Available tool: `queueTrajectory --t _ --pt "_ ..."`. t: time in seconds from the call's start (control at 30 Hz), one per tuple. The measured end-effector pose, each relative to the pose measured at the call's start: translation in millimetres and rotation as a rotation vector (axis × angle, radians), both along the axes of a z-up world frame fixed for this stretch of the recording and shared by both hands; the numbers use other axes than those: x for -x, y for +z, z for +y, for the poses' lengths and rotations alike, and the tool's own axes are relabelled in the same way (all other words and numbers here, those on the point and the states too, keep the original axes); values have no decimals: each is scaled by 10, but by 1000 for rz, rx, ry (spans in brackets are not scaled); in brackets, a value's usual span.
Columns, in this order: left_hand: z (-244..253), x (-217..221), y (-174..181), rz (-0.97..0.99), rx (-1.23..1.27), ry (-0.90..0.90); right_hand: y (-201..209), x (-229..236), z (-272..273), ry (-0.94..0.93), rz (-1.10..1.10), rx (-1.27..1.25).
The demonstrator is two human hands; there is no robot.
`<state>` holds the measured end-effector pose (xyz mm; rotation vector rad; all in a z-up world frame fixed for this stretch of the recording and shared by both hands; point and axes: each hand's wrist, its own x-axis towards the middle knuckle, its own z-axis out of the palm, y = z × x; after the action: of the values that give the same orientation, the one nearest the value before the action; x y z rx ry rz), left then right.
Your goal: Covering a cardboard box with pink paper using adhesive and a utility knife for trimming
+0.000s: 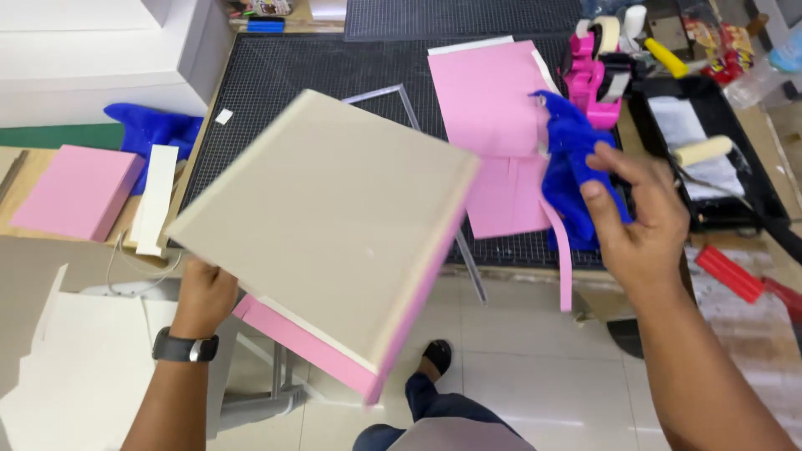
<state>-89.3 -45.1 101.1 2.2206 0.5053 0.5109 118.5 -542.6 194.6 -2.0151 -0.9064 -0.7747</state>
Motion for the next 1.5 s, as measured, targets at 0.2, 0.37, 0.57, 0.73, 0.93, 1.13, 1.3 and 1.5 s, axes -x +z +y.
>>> queueTrajectory --t 0.2,0.37,0.57,0.73,0.93,1.13,1.3,1.5 --pt "-508 439 193 166 -165 -385 381 1032 -31 218 247 88" --pt "-1232 533 370 151 -348 -731 418 2360 230 680 -249 417" --pt "-2093 435 261 363 -246 -997 -108 3147 469 1080 -245 491" --pt "-2724 234 -146 364 -175 -1150 -322 3268 9 946 -155 457" --pt "-3477 106 -95 355 -312 -1187 -671 3325 -558 737 292 492" --pt "-3528 310 8 258 -18 -1021 -1346 3059 -1530 270 763 645" --pt "-3544 500 -331 327 221 -909 -1669 2711 -2280 35 989 693" --pt "-4159 852 -801 425 558 -896 -1936 2113 -2976 -207 1075 632"
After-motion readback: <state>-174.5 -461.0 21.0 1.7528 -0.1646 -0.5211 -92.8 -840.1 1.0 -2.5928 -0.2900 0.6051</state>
